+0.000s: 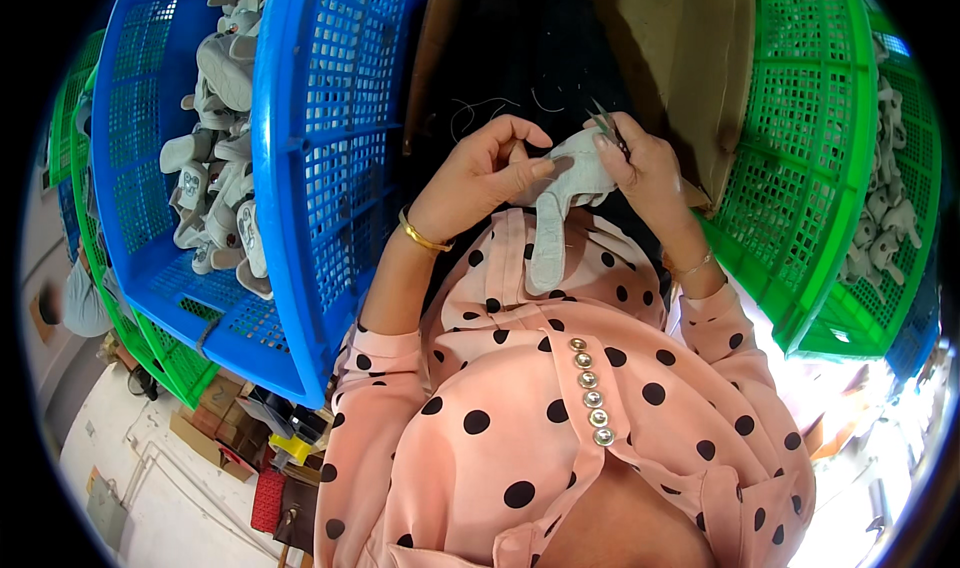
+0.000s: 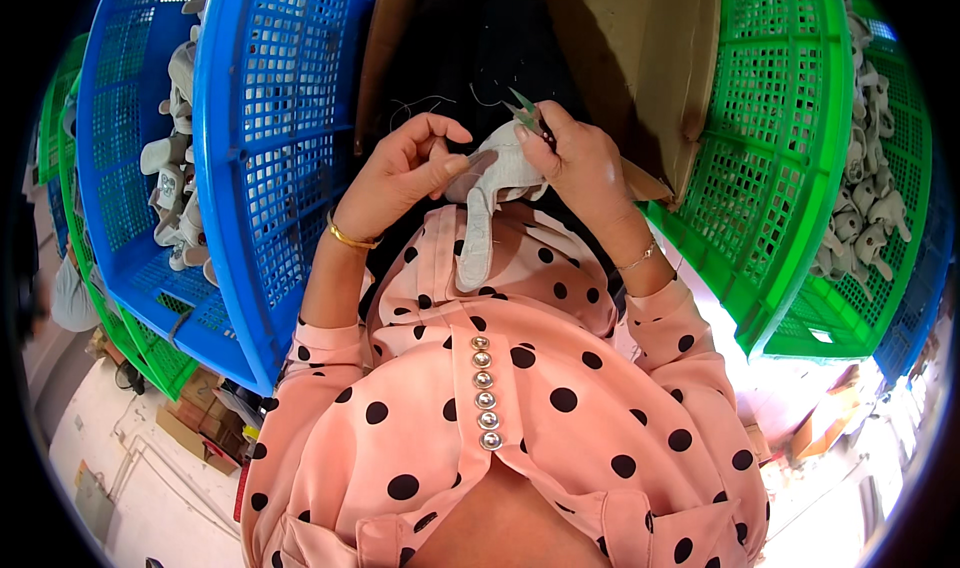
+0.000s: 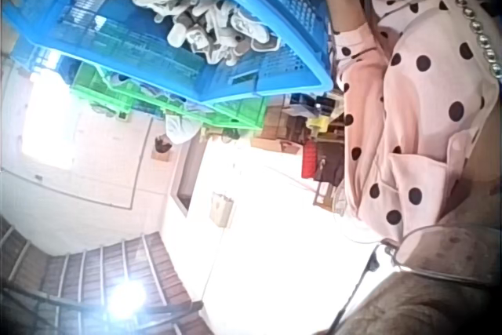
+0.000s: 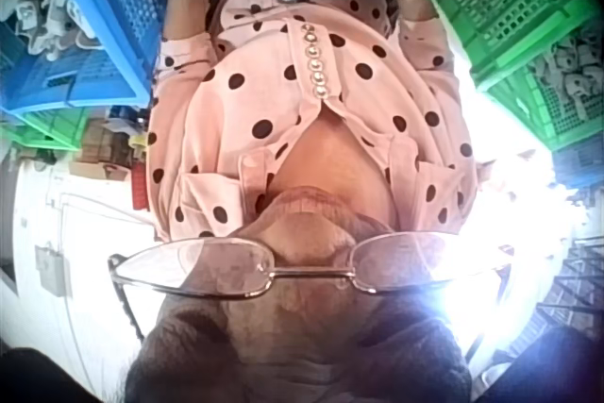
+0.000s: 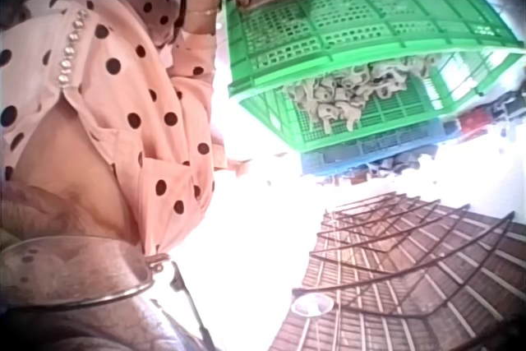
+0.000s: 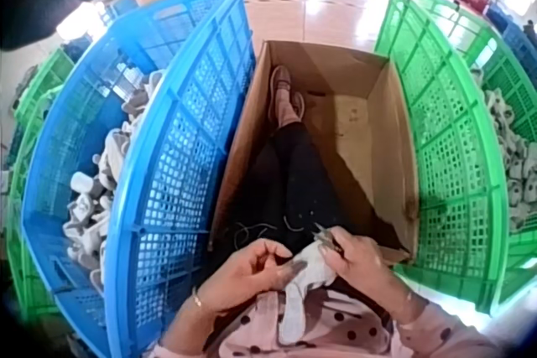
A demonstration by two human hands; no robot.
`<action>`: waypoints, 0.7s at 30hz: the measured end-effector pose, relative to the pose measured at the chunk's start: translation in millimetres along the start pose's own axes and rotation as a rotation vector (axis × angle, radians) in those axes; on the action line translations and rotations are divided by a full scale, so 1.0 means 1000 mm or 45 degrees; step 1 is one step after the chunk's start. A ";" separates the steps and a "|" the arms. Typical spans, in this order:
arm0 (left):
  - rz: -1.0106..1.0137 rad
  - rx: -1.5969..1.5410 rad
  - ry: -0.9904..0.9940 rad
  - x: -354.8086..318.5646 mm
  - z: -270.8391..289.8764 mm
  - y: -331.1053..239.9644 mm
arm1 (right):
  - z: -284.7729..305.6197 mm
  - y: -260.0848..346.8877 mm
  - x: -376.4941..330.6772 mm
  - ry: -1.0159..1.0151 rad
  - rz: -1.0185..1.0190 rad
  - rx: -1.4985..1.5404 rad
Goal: The person sits on the floor and uses a pair of scissors to trim loose threads and excess fabric from the edges of white slippers. They handle the slippers one by one from a blue basket, cutting small bits of material and placing the finished items into a cardboard box.
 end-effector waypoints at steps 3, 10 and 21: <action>-0.090 0.674 -0.072 -0.004 0.000 -0.008 | 0.000 0.001 0.001 0.008 0.030 0.031; -0.461 0.603 -0.222 0.010 0.009 0.003 | 0.000 0.004 -0.002 -0.005 0.016 0.046; -0.237 0.799 -0.257 0.008 -0.008 -0.016 | 0.004 0.006 -0.001 0.058 -0.048 0.019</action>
Point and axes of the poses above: each hand's wrist, its own x-axis towards the middle knuckle, its own z-axis out of the back of the hand, y = z × x, the point moved 1 cm from there along x, towards the middle knuckle
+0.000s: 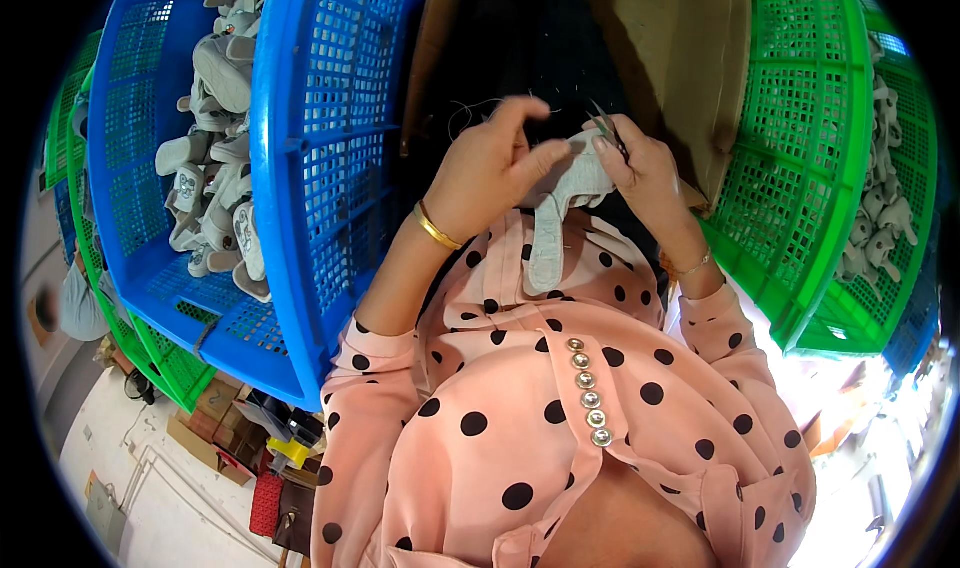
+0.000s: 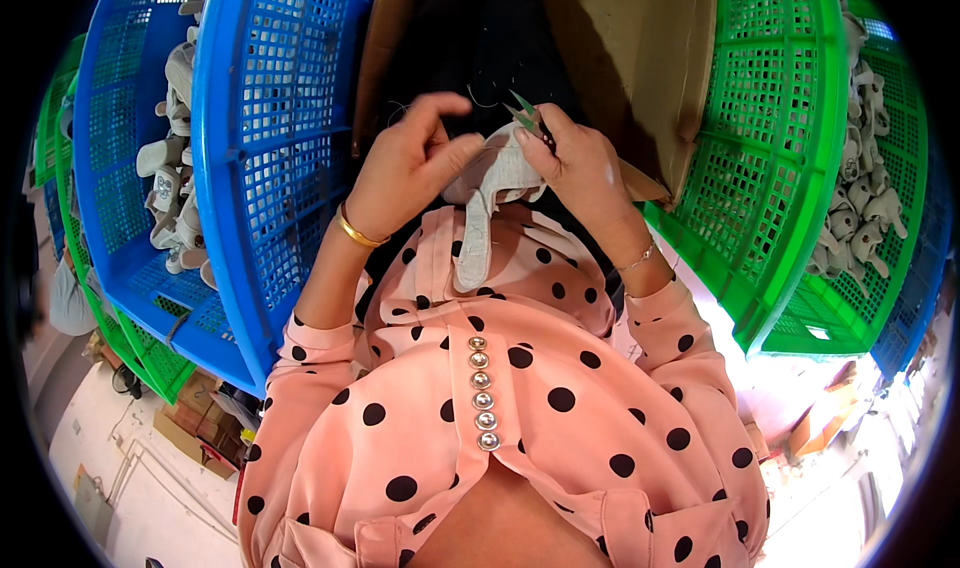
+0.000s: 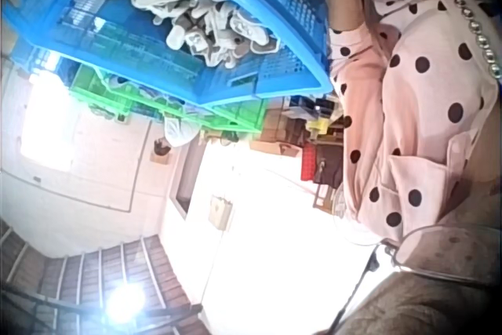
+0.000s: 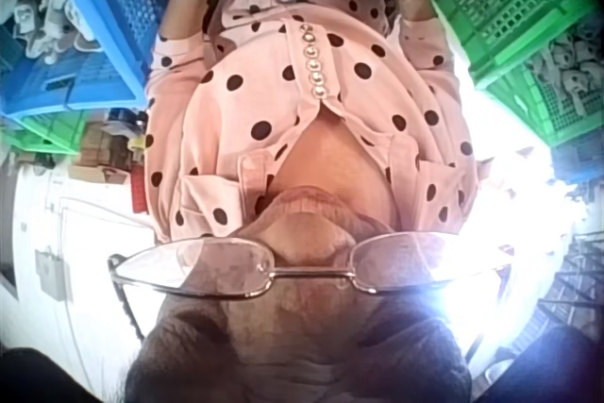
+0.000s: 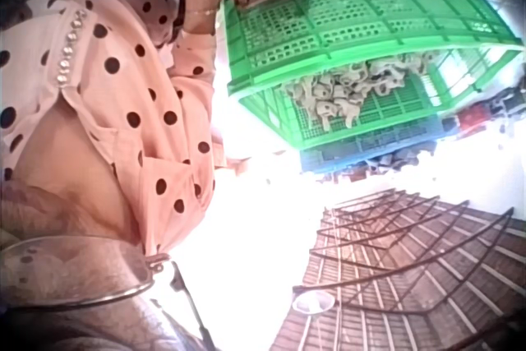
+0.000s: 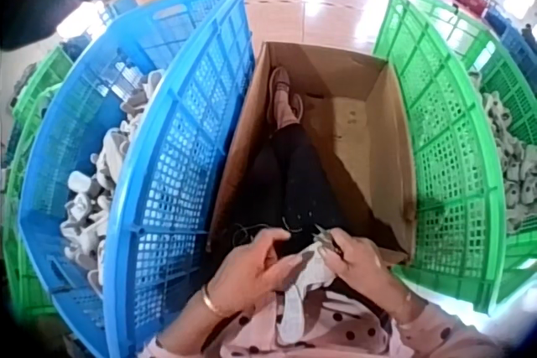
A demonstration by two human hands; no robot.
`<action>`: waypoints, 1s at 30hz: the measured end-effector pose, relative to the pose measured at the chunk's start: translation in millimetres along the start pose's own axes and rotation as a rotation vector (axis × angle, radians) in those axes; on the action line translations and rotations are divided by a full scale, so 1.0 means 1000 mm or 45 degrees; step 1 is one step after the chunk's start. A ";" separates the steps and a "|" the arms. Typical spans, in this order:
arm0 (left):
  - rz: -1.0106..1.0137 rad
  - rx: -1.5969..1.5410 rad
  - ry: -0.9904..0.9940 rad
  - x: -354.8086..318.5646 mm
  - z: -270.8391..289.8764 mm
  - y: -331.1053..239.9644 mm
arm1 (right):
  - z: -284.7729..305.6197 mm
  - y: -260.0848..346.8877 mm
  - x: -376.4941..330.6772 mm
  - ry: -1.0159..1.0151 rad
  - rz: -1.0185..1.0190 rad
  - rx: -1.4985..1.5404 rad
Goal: The person sits on the floor and uses a pair of scissors to trim loose threads and excess fabric from the edges of white slippers. They handle the slippers one by one from a blue basket, cutting small bits of material and placing the finished items into a cardboard box.
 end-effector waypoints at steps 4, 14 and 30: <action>-0.255 0.080 0.099 0.006 -0.017 0.013 | -0.003 0.005 -0.003 -0.037 0.058 0.000; 0.464 -1.373 0.116 0.008 -0.065 0.009 | -0.002 -0.019 -0.035 -0.091 0.039 -0.023; 0.440 -1.403 0.062 0.009 -0.072 0.007 | 0.051 0.034 -0.020 0.293 0.265 -0.939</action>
Point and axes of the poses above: each hand's wrist, its own x-axis towards the middle knuckle, its own z-axis out of the back of the hand, y = z × x, the point moved 1 cm from there along x, towards the middle knuckle
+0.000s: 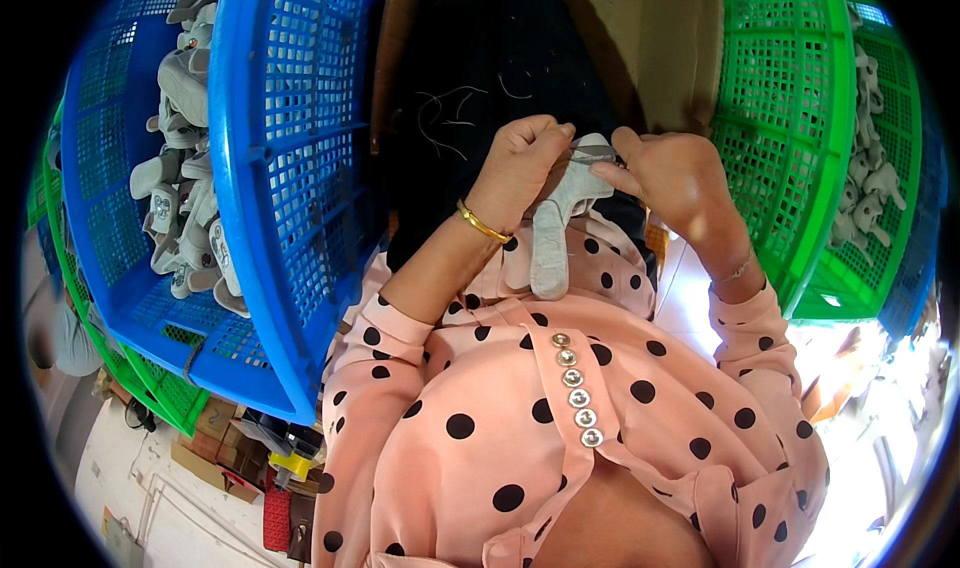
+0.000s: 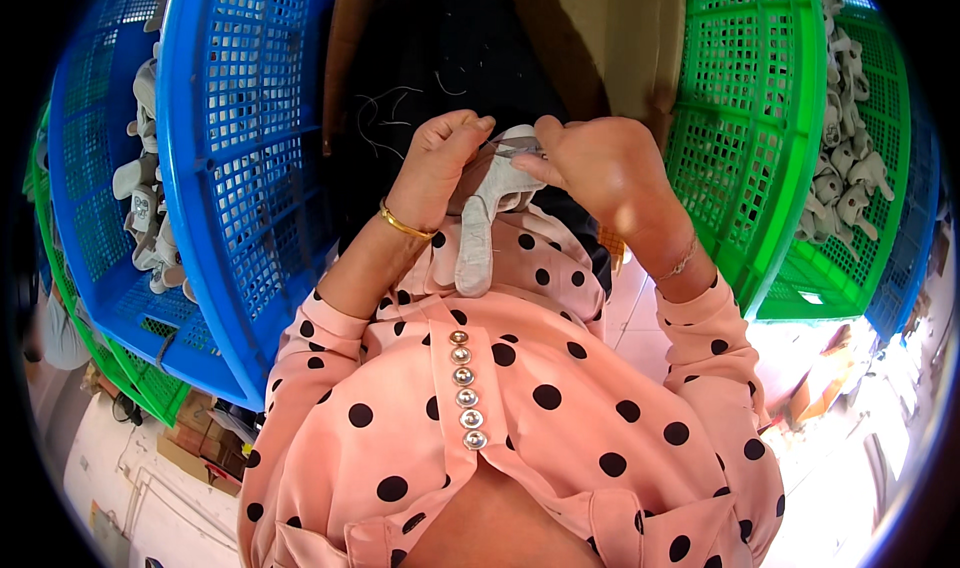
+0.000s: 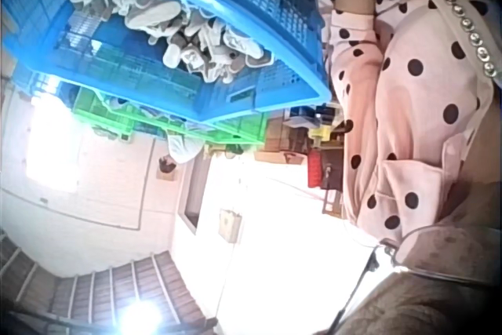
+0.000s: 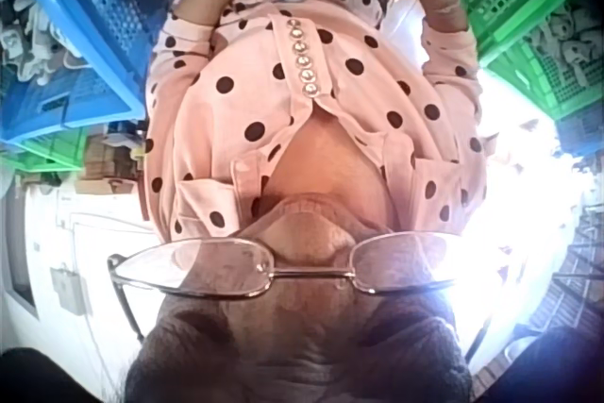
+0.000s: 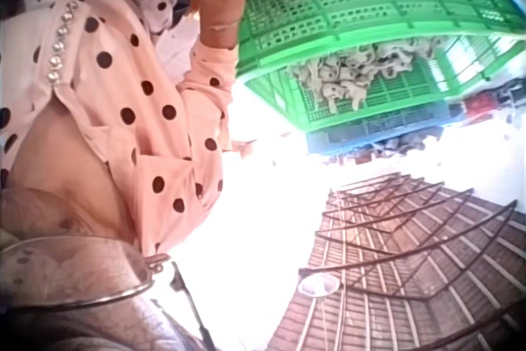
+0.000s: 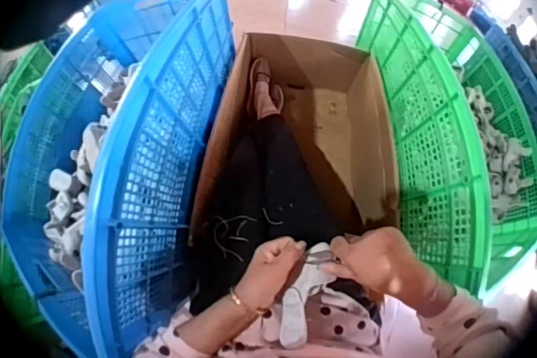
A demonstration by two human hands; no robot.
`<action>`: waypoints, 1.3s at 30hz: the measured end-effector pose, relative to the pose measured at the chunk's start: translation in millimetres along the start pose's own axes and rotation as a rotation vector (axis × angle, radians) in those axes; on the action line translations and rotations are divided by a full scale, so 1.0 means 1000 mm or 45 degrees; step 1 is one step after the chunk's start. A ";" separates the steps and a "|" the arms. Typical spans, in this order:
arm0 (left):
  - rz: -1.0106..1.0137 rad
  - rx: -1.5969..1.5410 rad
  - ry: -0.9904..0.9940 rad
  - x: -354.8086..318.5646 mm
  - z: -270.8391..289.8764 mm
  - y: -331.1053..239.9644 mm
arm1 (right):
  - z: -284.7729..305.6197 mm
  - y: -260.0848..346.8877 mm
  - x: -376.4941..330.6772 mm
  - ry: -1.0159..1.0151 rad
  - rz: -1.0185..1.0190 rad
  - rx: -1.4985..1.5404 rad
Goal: The person sits on the floor and uses a pair of scissors to trim loose threads and excess fabric from the edges of white slippers. They handle the slippers one by one from a blue basket, cutting small bits of material and placing the finished items into a cardboard box.
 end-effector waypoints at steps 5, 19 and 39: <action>-0.029 0.027 0.050 0.005 0.005 0.008 | -0.005 0.000 0.003 -0.042 0.072 -0.111; -0.814 1.829 0.339 -0.046 0.027 -0.040 | -0.051 -0.010 0.016 -0.181 -0.391 0.555; -1.141 1.928 -0.247 -0.051 -0.003 -0.067 | 0.013 0.041 0.003 -0.222 -0.522 1.680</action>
Point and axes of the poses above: each hand's wrist, its own x-axis towards the middle knuckle, its own z-axis out of the back of the hand, y = z × x, the point moved 1 cm from there along x, towards the middle knuckle
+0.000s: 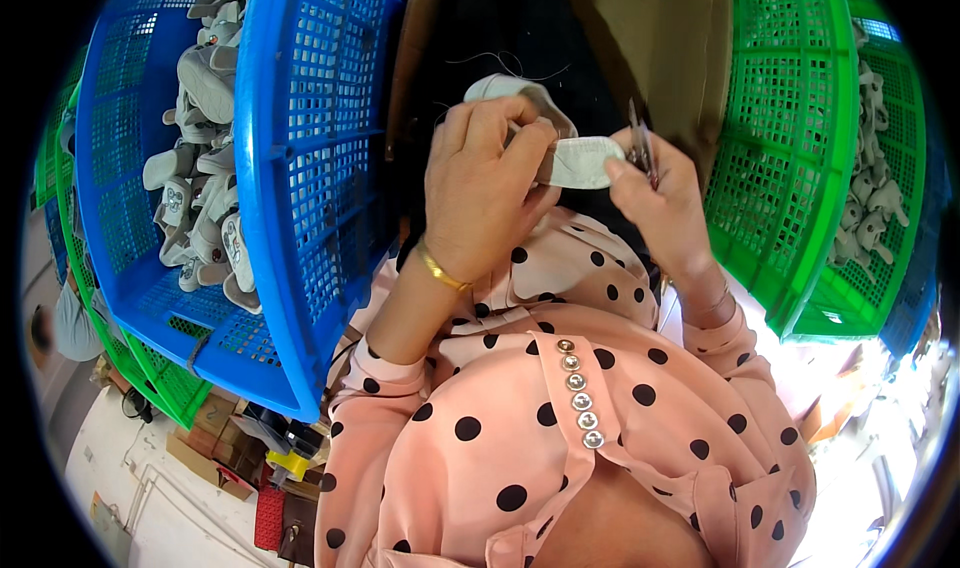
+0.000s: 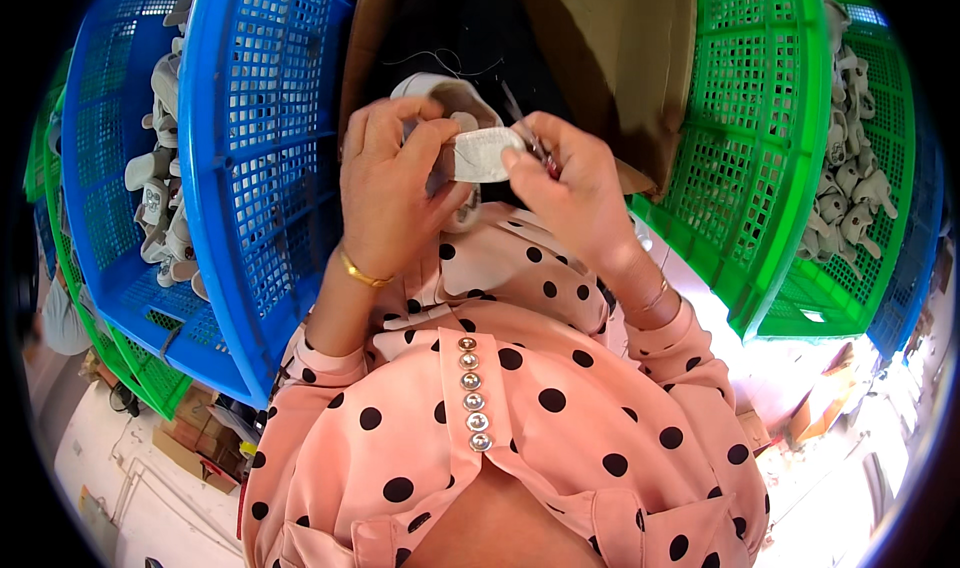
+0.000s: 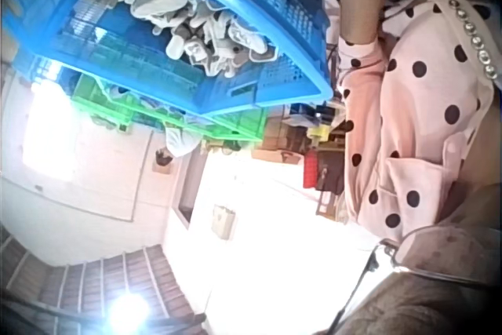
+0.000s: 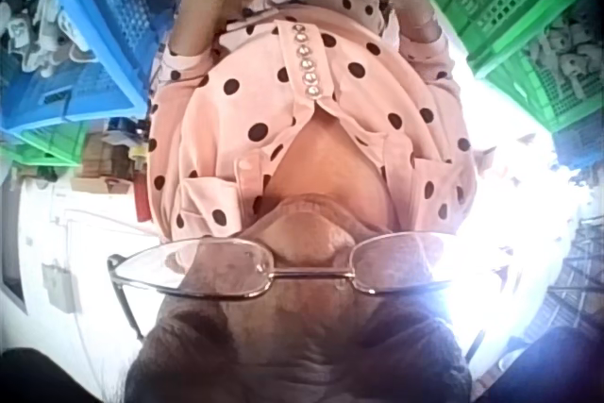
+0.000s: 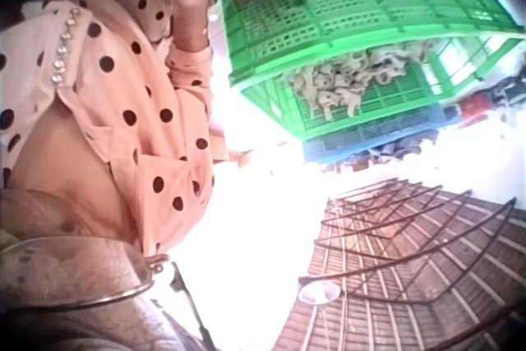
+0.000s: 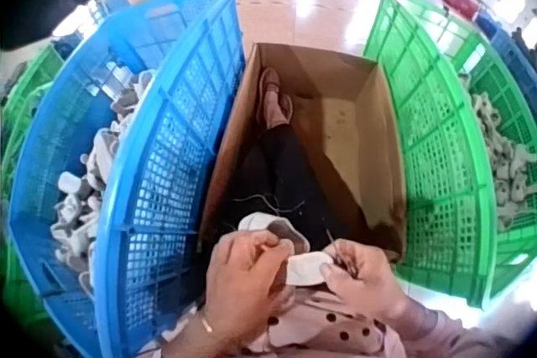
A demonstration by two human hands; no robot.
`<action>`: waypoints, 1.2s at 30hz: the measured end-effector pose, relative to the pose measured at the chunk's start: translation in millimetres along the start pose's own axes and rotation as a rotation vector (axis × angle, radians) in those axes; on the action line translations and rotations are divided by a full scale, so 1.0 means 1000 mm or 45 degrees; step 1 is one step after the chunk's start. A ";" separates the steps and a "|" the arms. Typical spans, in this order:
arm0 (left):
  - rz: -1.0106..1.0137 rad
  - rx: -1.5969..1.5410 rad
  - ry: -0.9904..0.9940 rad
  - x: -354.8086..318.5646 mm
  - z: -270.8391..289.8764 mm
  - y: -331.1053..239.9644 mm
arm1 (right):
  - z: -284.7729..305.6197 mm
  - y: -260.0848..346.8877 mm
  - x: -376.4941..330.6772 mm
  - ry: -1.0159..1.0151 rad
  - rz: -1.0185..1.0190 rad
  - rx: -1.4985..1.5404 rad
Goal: The person sits on the floor and uses a pair of scissors to trim loose threads and excess fabric from the edges of white slippers. They handle the slippers one by one from a blue basket, cutting small bits of material and placing the finished items into a cardboard box.
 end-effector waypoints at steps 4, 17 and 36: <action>-0.014 -0.332 0.149 0.003 0.017 0.004 | 0.008 0.005 0.015 0.193 -0.018 0.283; 1.283 -1.643 0.193 -0.029 0.008 0.002 | 0.020 0.005 0.001 0.028 0.660 -0.988; 1.189 -1.349 0.161 -0.038 0.007 0.001 | 0.000 0.010 -0.015 -0.138 0.942 -1.679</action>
Point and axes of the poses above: each hand's wrist, its own x-axis towards the middle knuckle, its own z-axis out of the back of the hand, y = z × x, the point moved 1 cm from there along x, towards the middle knuckle
